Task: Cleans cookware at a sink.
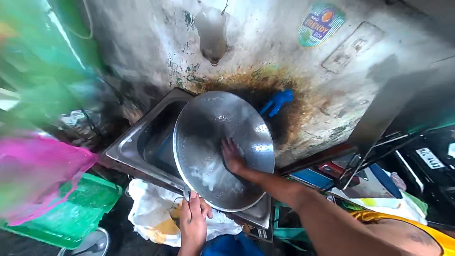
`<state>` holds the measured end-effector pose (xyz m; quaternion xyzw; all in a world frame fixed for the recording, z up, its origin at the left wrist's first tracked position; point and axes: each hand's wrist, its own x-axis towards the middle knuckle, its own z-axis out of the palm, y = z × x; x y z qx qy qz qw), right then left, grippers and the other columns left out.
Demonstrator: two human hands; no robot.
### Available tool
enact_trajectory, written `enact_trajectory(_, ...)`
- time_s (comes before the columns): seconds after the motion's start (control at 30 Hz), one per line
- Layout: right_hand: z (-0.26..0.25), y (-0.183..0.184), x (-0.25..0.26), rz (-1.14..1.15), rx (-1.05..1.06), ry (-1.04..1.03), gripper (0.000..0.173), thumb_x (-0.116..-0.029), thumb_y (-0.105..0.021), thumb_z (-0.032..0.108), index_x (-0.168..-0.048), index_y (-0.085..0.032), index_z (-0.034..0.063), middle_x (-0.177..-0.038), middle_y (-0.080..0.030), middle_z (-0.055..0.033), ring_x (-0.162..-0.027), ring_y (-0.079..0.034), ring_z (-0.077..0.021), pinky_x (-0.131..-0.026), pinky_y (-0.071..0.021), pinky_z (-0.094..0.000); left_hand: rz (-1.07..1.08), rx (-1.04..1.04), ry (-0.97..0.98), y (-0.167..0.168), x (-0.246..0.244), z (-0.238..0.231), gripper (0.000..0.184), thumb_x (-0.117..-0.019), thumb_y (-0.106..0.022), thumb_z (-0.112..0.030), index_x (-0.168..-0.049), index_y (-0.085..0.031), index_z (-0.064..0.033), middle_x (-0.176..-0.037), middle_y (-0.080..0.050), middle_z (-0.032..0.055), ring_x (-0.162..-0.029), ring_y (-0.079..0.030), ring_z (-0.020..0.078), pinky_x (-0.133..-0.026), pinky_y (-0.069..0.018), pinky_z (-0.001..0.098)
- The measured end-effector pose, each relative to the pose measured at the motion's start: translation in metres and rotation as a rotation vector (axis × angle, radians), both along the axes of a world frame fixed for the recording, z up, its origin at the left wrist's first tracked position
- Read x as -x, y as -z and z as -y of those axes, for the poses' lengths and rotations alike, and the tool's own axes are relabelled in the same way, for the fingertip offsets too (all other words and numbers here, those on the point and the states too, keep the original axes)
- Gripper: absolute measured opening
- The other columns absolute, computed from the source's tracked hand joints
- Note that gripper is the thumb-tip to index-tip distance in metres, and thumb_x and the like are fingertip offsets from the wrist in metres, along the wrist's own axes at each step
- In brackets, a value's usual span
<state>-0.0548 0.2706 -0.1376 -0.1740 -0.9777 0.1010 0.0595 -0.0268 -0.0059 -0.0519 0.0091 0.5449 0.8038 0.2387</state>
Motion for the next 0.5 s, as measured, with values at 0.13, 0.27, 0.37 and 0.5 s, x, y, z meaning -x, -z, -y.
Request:
enact_trajectory(0.13, 0.037, 0.002, 0.04, -0.168, 0.064, -0.243, 0.049, -0.1083, -0.04, 0.026, -0.155, -0.047, 0.0134, -0.163, -0.041, -0.0086, -0.154, -0.032, -0.0244, -0.129, -0.0236, -0.0458, 0.005, -0.015, -0.011, -0.001, -0.001, 0.002, 0.028, -0.1112, -0.025, -0.025, -0.107, -0.046, -0.0069, -0.056, -0.05, -0.0031, -0.045, -0.052, 0.0113, -0.05, -0.0533, 0.0268)
enact_trajectory(0.27, 0.008, -0.006, 0.079, -0.107, 0.004, -0.034, 0.048, -0.1087, -0.041, 0.028, -0.155, -0.047, 0.0191, -0.164, -0.04, -0.0045, -0.155, -0.029, -0.0291, -0.126, -0.0258, -0.0536, -0.022, 0.051, -0.022, -0.001, 0.001, 0.005, 0.031, -0.1115, -0.026, -0.025, -0.103, -0.049, -0.0057, -0.057, -0.053, -0.0029, -0.046, -0.054, 0.0104, -0.049, -0.054, 0.0258)
enact_trajectory(0.37, 0.038, 0.001, 0.073, -0.206, 0.095, -0.186, 0.049, -0.1067, -0.044, 0.024, -0.153, -0.049, 0.0092, -0.162, -0.042, -0.0097, -0.155, -0.03, -0.0256, -0.129, -0.0236, -0.0451, -0.027, -0.003, -0.036, -0.002, 0.0, 0.004, 0.028, -0.1113, -0.028, -0.024, -0.104, -0.048, -0.0056, -0.057, -0.052, -0.0036, -0.046, -0.053, 0.0112, -0.052, -0.0553, 0.028)
enact_trajectory(0.5, 0.01, -0.007, 0.085, -0.134, 0.071, -0.152, 0.045, -0.1077, -0.044, 0.027, -0.149, -0.055, 0.0145, -0.159, -0.048, -0.0066, -0.151, -0.037, -0.0234, -0.127, -0.0284, -0.0447, 0.009, -0.016, -0.026, -0.002, 0.0, 0.006, 0.026, -0.1115, -0.03, -0.023, -0.107, -0.048, -0.0059, -0.058, -0.052, -0.0034, -0.047, -0.054, 0.0099, -0.051, -0.0536, 0.0254)
